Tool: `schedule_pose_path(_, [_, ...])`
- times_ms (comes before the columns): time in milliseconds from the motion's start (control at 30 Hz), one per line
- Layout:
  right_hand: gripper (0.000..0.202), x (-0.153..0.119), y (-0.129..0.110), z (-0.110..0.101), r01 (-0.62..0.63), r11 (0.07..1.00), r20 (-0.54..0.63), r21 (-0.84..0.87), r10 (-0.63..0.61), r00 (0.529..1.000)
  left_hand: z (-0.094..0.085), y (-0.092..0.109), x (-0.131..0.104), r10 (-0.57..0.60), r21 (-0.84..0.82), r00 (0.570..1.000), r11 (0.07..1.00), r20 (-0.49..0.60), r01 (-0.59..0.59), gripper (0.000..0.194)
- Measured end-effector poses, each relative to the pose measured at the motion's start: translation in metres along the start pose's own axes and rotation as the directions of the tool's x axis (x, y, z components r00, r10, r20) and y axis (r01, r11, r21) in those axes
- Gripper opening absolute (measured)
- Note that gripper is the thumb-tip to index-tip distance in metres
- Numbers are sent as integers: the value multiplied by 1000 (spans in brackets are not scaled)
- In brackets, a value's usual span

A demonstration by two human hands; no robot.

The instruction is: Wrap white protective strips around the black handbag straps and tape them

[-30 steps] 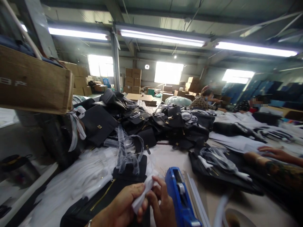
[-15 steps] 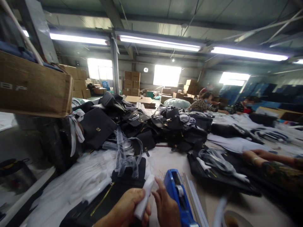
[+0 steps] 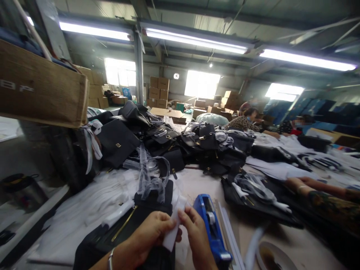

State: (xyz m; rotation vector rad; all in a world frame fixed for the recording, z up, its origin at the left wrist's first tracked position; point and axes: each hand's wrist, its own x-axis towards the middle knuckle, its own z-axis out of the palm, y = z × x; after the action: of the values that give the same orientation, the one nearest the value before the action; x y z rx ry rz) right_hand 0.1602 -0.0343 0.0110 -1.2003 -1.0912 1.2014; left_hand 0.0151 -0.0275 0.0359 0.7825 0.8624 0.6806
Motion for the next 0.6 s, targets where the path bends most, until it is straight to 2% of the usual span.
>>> schedule_pose_path(100, [31, 1, 4, -3, -11, 999, -1, 52, 11, 1000, -2, 4, 1, -29, -22, 998, 999, -51, 28, 38])
schedule_pose_path(367, [36, 10, 19, -15, -72, 996, 64, 60, 68, 996, 3, 0, 6, 46, 33, 977, 999, -209, -40, 15])
schedule_pose_path(467, [40, 14, 20, -14, -99, 994, 90, 47, 95, 991, 5, 0, 5, 67, 36, 966, 998, -250, -60, 15])
schedule_pose_path(600, [34, 6, 15, -6, -71, 995, 63, 76, 67, 996, 5, -2, 1, 53, 57, 978, 997, -200, -43, 26])
